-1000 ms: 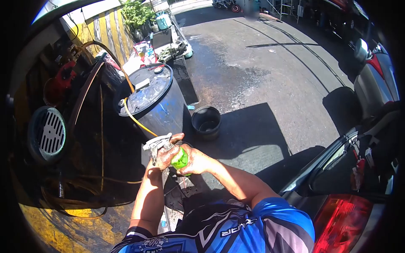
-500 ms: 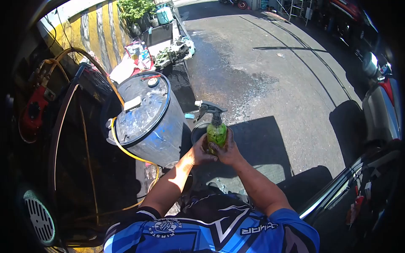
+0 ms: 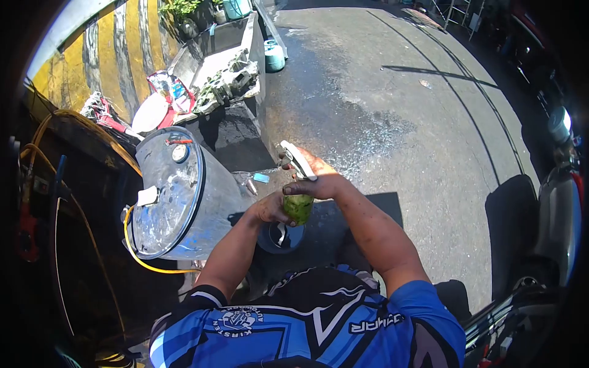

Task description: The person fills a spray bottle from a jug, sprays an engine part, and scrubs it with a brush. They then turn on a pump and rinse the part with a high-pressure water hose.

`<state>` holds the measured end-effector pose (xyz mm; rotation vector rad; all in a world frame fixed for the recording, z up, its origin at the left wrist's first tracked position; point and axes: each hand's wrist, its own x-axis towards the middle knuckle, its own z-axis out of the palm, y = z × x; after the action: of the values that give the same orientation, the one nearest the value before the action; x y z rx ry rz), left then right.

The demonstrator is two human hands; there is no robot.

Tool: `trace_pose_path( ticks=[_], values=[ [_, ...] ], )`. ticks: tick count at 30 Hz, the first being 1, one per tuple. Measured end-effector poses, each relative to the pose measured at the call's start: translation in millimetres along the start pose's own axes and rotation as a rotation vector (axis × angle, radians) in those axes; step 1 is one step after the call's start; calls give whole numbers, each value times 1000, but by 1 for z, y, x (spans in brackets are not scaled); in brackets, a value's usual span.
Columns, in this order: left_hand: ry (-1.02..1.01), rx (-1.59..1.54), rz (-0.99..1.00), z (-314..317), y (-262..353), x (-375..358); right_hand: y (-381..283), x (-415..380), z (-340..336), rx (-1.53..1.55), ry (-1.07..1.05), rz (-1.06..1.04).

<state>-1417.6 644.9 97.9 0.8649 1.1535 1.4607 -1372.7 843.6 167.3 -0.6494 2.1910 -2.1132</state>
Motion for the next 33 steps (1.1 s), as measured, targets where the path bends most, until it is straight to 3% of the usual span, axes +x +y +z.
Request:
trace_pose_path(
  ticks=[1, 3, 4, 6, 8, 9, 12, 13, 17, 19, 21, 23, 26, 27, 29, 31, 33],
  values=[
    [25, 82, 0, -15, -10, 20, 3, 17, -21, 3, -25, 118],
    [128, 188, 57, -33, -5, 54, 13, 47, -55, -21, -110, 101],
    [147, 83, -177, -45, -1, 62, 21, 59, -69, -59, -137, 98],
    [208, -126, 7, -52, 7, 82, 31, 85, -91, -47, -165, 36],
    [248, -156, -14, -71, 23, 91, 36, 119, -106, 4, -210, 47],
    [320, -145, 33, -83, 23, 96, 42, 139, -114, -20, -245, 62],
    [513, -154, -90, -127, 26, 103, 79, 200, -135, -107, -286, 55],
    [637, -28, -17, -145, 23, 103, 93, 219, -138, -73, -233, 24],
    [1141, -102, -116, -250, -97, 55, 154, 315, -155, -165, -228, 146],
    [1491, 27, -468, -234, -77, 48, 183, 360, -157, -216, -247, 279],
    [1326, 629, -687, -255, -188, -15, 189, 396, -158, -229, -228, 334],
    [1140, 628, -1077, -220, -130, -12, 210, 429, -156, -282, -230, 319],
    [1400, 391, -1061, -154, -162, -37, 208, 458, -154, -293, -207, 416],
    [1374, 410, -1190, -142, -177, -45, 217, 467, -153, -314, -197, 402],
    [1215, 613, -1168, -99, -197, -54, 237, 481, -152, -341, -206, 409],
    [1224, 543, -1142, -64, -202, -42, 248, 490, -154, -350, -245, 451],
    [1549, -207, -1080, -42, -197, -20, 249, 491, -162, -248, -310, 392]
  ],
)
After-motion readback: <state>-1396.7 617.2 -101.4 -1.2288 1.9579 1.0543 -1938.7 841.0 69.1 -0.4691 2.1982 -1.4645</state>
